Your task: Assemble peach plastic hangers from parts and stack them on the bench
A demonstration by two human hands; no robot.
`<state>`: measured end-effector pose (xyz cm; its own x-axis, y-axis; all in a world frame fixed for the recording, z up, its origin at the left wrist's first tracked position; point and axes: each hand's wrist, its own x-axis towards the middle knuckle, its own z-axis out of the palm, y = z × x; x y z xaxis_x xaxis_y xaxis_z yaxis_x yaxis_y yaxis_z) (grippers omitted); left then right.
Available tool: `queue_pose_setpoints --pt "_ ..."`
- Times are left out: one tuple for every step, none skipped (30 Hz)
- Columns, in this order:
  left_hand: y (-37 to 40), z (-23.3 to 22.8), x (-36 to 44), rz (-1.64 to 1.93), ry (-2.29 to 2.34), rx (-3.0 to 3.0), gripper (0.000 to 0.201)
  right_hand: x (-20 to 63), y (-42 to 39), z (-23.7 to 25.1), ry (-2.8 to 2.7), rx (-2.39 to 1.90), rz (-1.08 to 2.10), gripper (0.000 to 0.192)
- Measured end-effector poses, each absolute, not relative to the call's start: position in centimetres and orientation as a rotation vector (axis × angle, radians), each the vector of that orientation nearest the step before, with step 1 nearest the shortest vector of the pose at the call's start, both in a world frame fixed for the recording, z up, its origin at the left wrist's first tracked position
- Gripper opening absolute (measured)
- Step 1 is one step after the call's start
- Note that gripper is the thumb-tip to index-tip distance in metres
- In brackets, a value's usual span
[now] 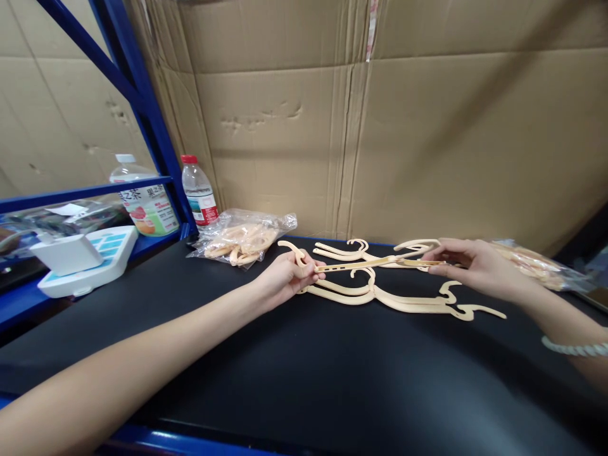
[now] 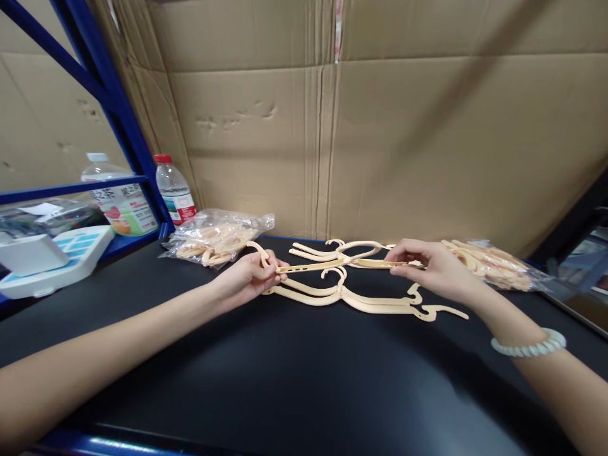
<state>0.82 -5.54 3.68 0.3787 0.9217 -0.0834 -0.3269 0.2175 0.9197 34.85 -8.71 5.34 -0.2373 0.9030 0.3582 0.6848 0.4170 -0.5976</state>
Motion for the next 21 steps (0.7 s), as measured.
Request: queue_pose_setpoints --pt "-5.5 3.7 0.9 1.001 0.762 0.98 0.026 34.8 -8.7 5.4 -2.01 -1.338 0.408 0.038" --pt "-5.5 3.7 1.0 1.018 0.775 0.976 0.027 34.6 -8.8 5.4 -2.017 -1.331 0.4 0.037" --pt "-5.6 3.7 1.0 1.033 0.787 0.973 0.027 34.5 -8.8 5.5 -2.023 -1.324 0.393 0.036" --pt "-5.6 3.7 1.1 1.051 0.799 0.97 0.028 34.4 -8.9 5.5 -2.029 -1.318 0.389 0.036" --pt "-5.6 3.6 1.1 1.071 0.809 0.969 0.028 34.2 -9.0 5.6 -2.035 -1.313 0.392 0.036" --pt "-5.6 3.6 1.1 1.092 0.815 0.967 0.029 34.1 -9.1 5.6 -2.041 -1.31 0.402 0.036" --pt "-5.6 3.6 1.1 1.113 0.82 0.966 0.029 33.9 -9.2 5.7 -2.048 -1.311 0.416 0.037" --pt "-5.7 3.5 1.1 1.135 0.824 0.964 0.029 33.7 -9.3 5.7 -2.055 -1.311 0.433 0.037" --pt "-5.6 3.4 1.1 1.162 0.829 0.96 0.029 33.6 -9.3 5.8 -2.06 -1.311 0.45 0.038" --pt "-5.6 3.4 1.1 1.187 0.834 0.956 0.028 33.4 -9.4 5.8 -2.062 -1.311 0.463 0.038" --pt "-5.6 3.3 1.1 1.209 0.837 0.956 0.027 33.3 -9.5 5.9 -2.06 -1.31 0.473 0.038" --pt "-5.6 3.3 1.1 1.228 0.839 0.959 0.027 33.1 -9.6 5.9 -2.054 -1.31 0.484 0.038" --pt "-5.6 3.2 1.1 1.243 0.836 0.964 0.026 33.0 -9.7 6.0 -2.047 -1.312 0.505 0.038" --pt "-5.5 3.2 1.1 1.253 0.831 0.969 0.025 32.9 -9.7 6.0 -2.038 -1.317 0.535 0.038" --pt "-5.5 3.2 1.1 1.259 0.825 0.97 0.024 32.7 -9.8 6.0 -2.028 -1.324 0.57 0.038" --pt "-5.5 3.2 1.1 1.264 0.825 0.965 0.024 32.7 -9.9 6.1 -2.015 -1.335 0.607 0.039" --pt "-5.4 3.2 1.1 1.269 0.83 0.951 0.023 32.6 -9.9 6.1 -1.999 -1.35 0.638 0.039" --pt "-5.4 3.2 1.1 1.273 0.84 0.933 0.022 32.5 -10.0 6.1 -1.982 -1.366 0.659 0.04" --pt "-5.3 3.2 1.1 1.273 0.85 0.917 0.021 32.5 -10.0 6.2 -1.965 -1.383 0.669 0.04" --pt "-5.3 3.2 1.1 1.265 0.858 0.906 0.02 32.6 -10.0 6.2 -1.949 -1.398 0.673 0.041" --pt "-5.3 3.2 1.2 1.247 0.859 0.903 0.019 32.6 -9.9 6.2 -1.933 -1.408 0.677 0.041"
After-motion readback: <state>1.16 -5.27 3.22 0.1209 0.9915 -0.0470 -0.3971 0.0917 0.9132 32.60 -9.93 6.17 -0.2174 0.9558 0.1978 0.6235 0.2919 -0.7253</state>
